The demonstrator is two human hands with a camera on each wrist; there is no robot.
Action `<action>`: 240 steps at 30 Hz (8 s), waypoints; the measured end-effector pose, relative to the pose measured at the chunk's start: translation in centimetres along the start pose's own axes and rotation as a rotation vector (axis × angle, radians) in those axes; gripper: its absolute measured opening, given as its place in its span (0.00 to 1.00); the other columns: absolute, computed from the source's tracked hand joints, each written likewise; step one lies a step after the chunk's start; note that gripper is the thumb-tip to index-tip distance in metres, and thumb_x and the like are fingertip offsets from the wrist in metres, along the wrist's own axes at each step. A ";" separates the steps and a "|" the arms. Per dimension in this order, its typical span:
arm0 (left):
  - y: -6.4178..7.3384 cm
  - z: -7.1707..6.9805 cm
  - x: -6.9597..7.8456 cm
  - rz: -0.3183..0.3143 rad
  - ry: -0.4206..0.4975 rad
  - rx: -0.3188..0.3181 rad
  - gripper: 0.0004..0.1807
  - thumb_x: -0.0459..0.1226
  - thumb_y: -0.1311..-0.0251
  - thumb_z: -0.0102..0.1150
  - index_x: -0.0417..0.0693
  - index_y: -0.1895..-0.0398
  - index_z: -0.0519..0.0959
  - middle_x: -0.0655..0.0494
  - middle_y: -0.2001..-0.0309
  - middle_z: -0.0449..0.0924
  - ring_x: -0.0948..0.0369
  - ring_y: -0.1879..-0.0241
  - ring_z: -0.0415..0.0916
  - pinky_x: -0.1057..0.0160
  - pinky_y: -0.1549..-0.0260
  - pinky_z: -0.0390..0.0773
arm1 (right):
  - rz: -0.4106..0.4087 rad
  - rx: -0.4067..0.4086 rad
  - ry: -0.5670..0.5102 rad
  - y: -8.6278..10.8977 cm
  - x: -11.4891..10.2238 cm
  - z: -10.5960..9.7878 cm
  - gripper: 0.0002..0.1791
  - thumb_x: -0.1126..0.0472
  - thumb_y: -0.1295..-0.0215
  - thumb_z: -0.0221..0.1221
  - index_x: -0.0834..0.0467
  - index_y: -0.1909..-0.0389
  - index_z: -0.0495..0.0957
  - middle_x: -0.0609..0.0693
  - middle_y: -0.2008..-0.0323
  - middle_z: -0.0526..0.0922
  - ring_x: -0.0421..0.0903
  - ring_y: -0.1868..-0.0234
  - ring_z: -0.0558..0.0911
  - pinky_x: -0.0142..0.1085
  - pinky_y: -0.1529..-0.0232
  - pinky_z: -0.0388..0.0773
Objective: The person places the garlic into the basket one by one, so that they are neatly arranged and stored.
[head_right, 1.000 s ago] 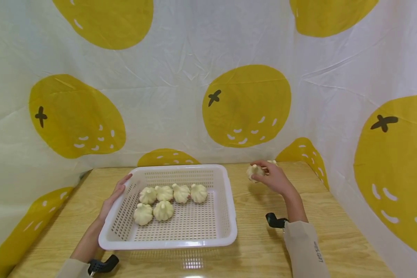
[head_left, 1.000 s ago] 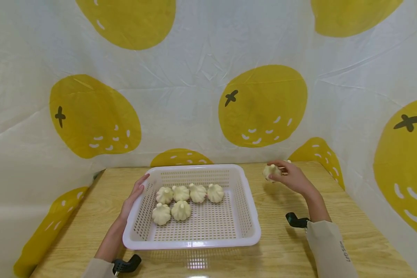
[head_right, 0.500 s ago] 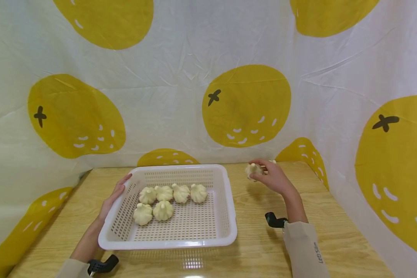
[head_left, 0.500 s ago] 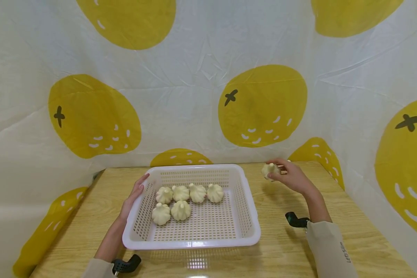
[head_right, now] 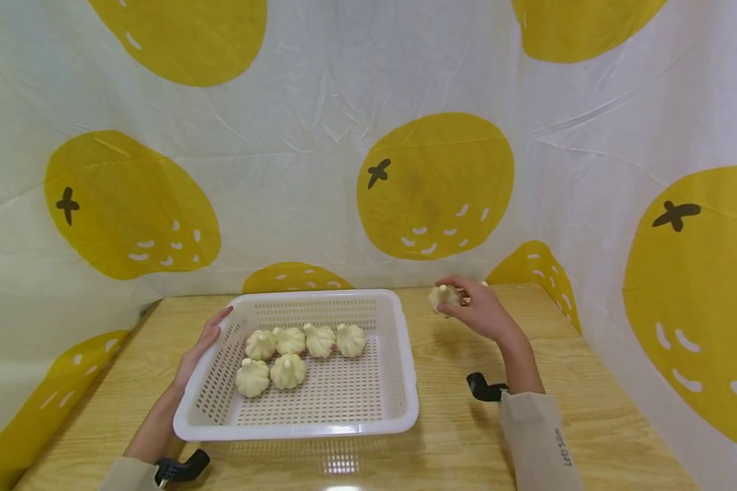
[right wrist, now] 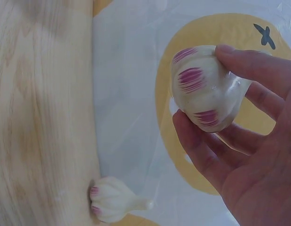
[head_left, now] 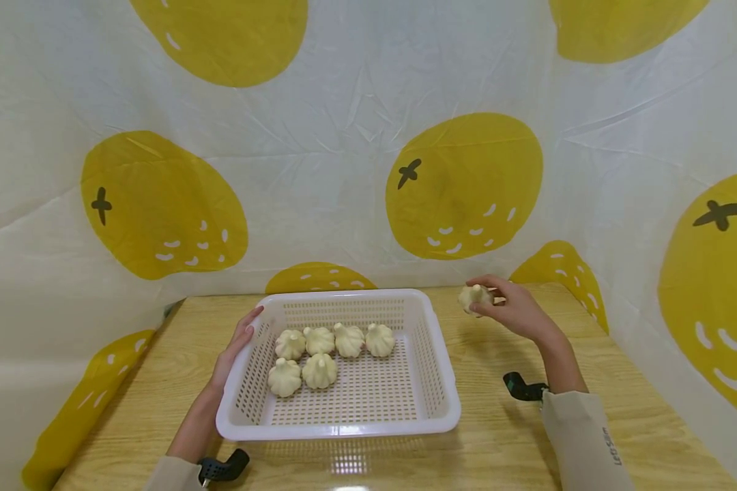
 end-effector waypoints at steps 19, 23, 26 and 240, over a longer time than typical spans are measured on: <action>0.0 -0.1 0.0 0.005 0.000 -0.006 0.30 0.49 0.16 0.21 0.61 0.17 0.33 0.47 0.16 0.29 0.45 0.18 0.29 0.61 0.32 0.55 | -0.033 -0.013 -0.055 -0.1 -2.6 0.5 0.26 0.53 0.28 0.65 0.54 0.32 0.75 0.59 0.44 0.82 0.48 0.61 0.82 0.35 0.63 0.81; 0.0 -0.1 0.0 -0.001 -0.004 0.002 0.30 0.50 0.16 0.21 0.62 0.17 0.33 0.48 0.16 0.29 0.45 0.17 0.29 0.55 0.29 0.50 | -0.049 -0.013 -0.071 -0.2 -3.2 0.8 0.25 0.53 0.28 0.65 0.53 0.33 0.76 0.57 0.47 0.83 0.47 0.66 0.80 0.35 0.66 0.79; 0.1 0.0 0.0 -0.002 -0.009 0.005 0.30 0.50 0.16 0.21 0.62 0.17 0.33 0.48 0.16 0.29 0.45 0.17 0.30 0.51 0.28 0.48 | -0.056 -0.009 -0.080 -0.1 -3.7 0.9 0.25 0.53 0.29 0.65 0.53 0.33 0.76 0.57 0.46 0.83 0.49 0.63 0.81 0.35 0.66 0.80; -0.4 0.4 0.2 0.005 0.002 0.032 0.30 0.50 0.16 0.23 0.62 0.17 0.36 0.49 0.16 0.31 0.48 0.18 0.33 0.53 0.29 0.50 | -0.125 -0.880 0.220 -4.4 -13.6 20.8 0.21 0.58 0.28 0.64 0.45 0.36 0.79 0.50 0.49 0.87 0.56 0.60 0.87 0.35 0.61 0.79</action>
Point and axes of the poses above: each hand's wrist, its own y-axis away from the middle knuckle, its own z-axis out of the palm, x = y × z, the point moved 8 cm from there along -y, towards the middle knuckle
